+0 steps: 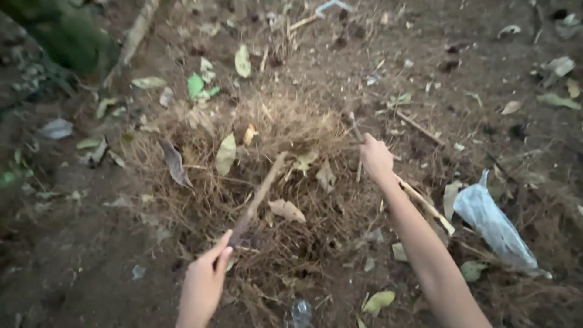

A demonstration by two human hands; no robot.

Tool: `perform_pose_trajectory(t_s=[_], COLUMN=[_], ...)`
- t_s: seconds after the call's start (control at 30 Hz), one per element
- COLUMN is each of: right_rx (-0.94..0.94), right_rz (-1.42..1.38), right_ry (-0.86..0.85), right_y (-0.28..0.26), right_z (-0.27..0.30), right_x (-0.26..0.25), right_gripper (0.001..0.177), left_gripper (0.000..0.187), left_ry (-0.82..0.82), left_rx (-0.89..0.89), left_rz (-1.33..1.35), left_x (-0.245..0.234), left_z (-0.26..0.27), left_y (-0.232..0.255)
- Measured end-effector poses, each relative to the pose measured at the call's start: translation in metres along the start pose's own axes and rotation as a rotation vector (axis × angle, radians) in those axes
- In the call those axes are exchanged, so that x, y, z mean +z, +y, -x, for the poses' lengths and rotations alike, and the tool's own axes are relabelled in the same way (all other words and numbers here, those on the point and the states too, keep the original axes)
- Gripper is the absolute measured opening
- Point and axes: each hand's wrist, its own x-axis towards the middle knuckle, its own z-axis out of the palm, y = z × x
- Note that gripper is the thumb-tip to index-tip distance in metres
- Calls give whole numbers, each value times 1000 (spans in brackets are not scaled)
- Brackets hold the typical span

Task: Clearing or searching through a pile of dried organic material on the ground using two sticks.

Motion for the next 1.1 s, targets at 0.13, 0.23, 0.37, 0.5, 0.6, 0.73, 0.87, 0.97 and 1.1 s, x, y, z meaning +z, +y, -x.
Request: perform_pose_trajectory(t_s=[0.13,0.23,0.37,0.5,0.6,0.73,0.87,0.97,1.1], right_rx=[-219,-273,-503,-538,-576,-247,-21,-48,55], right_rz=[-20,-178,-162,14,255,167,237,76,223], right_ry=[-212,-444,-565,-542,-555,-575,-292,-360,-754], right_y=[-27,-68,-44,-55,-48,-46,-16,31,11], right_z=[28,75,125,183,209,230,264,322,385], right_x=[16,-11,37,13,-3,-99,-198,-194,-159], right_gripper=[30,35,32,30,31,34,35,28,37], left_gripper=[39,41,40,38,38,38,38,39,40], left_ry=[30,-24,3,46,74,74,62,7,-106], left_rx=[-42,-162,-122,-36,-29,-57,-44,-26,-47], left_rz=[-5,-96,-111,-150,-248,-345,-372,-361,-353], left_x=[-13,-19,-18,1,15,17,5,5,21], left_z=[3,2,12,26,35,56,91,119,129], left_y=[1,31,50,42,35,31,41,48,54])
